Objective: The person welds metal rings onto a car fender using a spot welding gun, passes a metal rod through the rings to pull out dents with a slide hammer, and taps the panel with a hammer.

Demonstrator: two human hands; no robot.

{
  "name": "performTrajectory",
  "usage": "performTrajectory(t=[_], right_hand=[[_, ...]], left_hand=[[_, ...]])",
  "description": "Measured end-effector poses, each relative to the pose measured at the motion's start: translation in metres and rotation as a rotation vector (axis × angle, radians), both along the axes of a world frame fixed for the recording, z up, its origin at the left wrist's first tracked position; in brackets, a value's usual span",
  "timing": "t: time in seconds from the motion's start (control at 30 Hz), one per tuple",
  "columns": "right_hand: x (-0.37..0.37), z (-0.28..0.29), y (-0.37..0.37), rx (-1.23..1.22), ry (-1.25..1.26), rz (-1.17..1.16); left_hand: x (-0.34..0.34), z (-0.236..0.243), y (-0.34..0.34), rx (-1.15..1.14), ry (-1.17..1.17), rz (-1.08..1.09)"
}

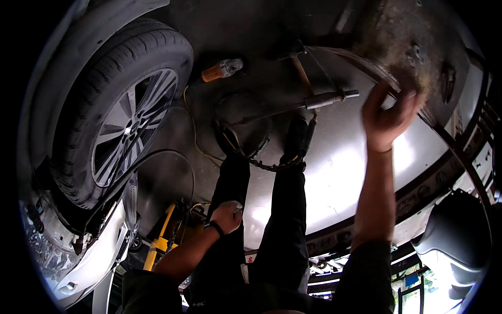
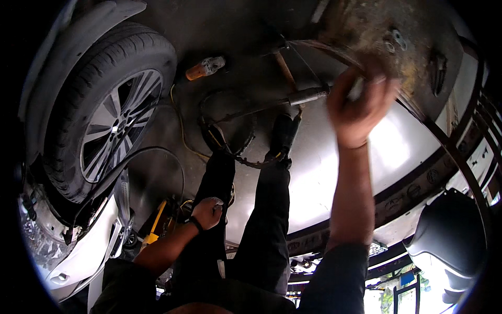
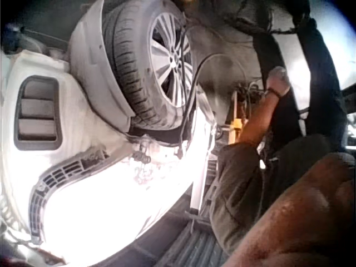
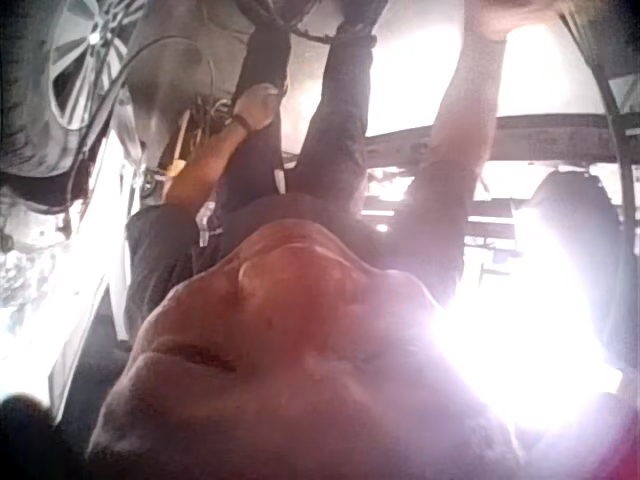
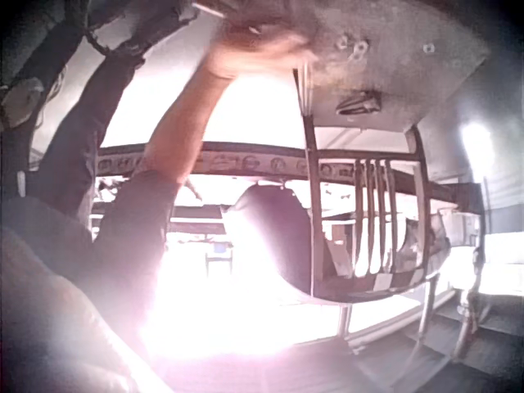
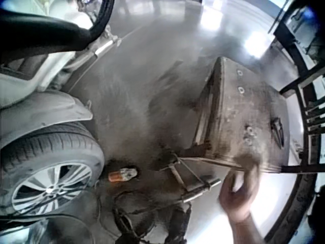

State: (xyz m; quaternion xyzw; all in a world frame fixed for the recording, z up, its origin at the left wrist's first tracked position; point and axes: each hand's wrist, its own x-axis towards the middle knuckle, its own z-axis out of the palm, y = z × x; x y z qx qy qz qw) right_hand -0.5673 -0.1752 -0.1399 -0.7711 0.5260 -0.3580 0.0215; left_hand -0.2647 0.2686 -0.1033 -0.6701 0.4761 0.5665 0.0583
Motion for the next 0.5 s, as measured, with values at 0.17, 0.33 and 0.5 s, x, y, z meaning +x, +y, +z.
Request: performTrajectory(t=[0.17,0.33,0.5], right_hand=[[-0.001,-0.193,0.083,0.819,0.081,-0.003],[-0.05,-0.35,0.051,0.91,1.135,0.249],[0.021,-0.373,0.044,1.192,0.478,-0.338]], left_hand=[[-0.006,-0.003,-0.027,-0.099,0.009,0.072],[0.007,0.001,-0.066,-0.092,-0.01,0.137],[0.036,0.015,-0.079,-0.122,-0.101,0.162]])
